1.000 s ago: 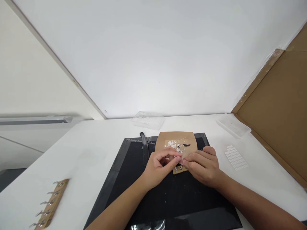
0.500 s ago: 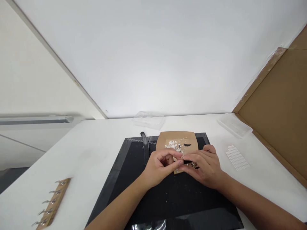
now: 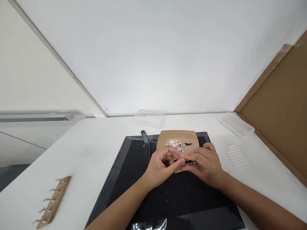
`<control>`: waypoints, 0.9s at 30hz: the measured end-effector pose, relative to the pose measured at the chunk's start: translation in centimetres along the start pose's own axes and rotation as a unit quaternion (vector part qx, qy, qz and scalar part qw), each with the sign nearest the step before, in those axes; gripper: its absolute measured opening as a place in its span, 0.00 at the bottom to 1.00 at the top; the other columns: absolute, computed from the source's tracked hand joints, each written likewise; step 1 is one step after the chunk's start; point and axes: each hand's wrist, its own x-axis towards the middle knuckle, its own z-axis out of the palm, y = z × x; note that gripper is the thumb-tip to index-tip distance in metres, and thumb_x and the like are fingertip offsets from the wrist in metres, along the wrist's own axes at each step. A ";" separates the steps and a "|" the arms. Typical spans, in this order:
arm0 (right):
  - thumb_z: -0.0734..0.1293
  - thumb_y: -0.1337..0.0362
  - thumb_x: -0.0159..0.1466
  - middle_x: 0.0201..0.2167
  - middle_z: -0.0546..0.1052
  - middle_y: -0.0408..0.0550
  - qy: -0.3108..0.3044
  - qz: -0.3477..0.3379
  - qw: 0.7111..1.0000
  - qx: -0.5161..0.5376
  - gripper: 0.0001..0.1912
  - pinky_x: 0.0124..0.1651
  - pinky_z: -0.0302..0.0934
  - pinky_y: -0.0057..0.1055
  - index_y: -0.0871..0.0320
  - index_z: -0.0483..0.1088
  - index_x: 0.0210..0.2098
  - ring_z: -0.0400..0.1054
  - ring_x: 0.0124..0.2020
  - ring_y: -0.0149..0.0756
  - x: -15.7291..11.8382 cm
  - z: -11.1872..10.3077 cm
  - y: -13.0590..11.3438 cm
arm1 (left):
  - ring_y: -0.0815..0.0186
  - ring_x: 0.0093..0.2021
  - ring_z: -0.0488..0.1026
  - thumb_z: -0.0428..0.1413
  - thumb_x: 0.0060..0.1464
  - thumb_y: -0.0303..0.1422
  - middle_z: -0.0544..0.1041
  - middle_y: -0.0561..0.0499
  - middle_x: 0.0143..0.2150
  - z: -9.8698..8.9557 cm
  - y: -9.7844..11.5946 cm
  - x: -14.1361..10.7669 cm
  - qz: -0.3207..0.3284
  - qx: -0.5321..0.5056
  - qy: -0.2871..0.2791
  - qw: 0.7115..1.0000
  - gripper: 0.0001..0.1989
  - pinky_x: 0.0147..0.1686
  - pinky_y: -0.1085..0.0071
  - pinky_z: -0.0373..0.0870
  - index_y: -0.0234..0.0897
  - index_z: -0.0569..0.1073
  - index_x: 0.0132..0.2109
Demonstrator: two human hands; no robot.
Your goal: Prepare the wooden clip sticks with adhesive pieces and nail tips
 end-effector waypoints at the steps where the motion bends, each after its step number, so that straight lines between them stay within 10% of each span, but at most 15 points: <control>1: 0.75 0.61 0.70 0.35 0.85 0.41 -0.006 -0.005 1.000 0.001 0.07 0.44 0.53 0.36 0.55 0.75 0.44 0.79 0.36 0.32 0.0 0.0 0.1 | 0.74 0.20 0.63 0.64 0.61 0.41 0.74 0.54 0.27 -0.2 0.0 0.0 0.033 0.020 0.015 0.999 0.14 0.21 0.76 0.60 0.36 0.75 0.45; 7: 0.73 0.49 0.70 0.38 0.81 0.44 -0.118 -0.029 0.992 -0.026 0.15 0.49 0.53 0.37 0.56 0.77 0.43 0.75 0.40 0.35 -0.4 0.1 0.7 | 0.71 0.22 0.58 0.57 0.64 0.35 0.61 0.59 0.25 -1.9 -1.0 -0.1 0.226 0.141 0.122 0.956 0.07 0.24 0.72 0.56 0.39 0.72 0.46; 27: 0.74 0.48 0.68 0.46 0.76 0.50 -0.211 -0.017 0.972 -0.102 0.17 0.49 0.54 0.40 0.55 0.76 0.43 0.70 0.48 0.43 -0.8 0.1 1.1 | 0.68 0.24 0.56 0.52 0.64 0.38 0.58 0.57 0.27 -1.9 -2.0 -0.1 0.306 0.165 0.126 0.929 0.09 0.27 0.68 0.54 0.38 0.70 0.47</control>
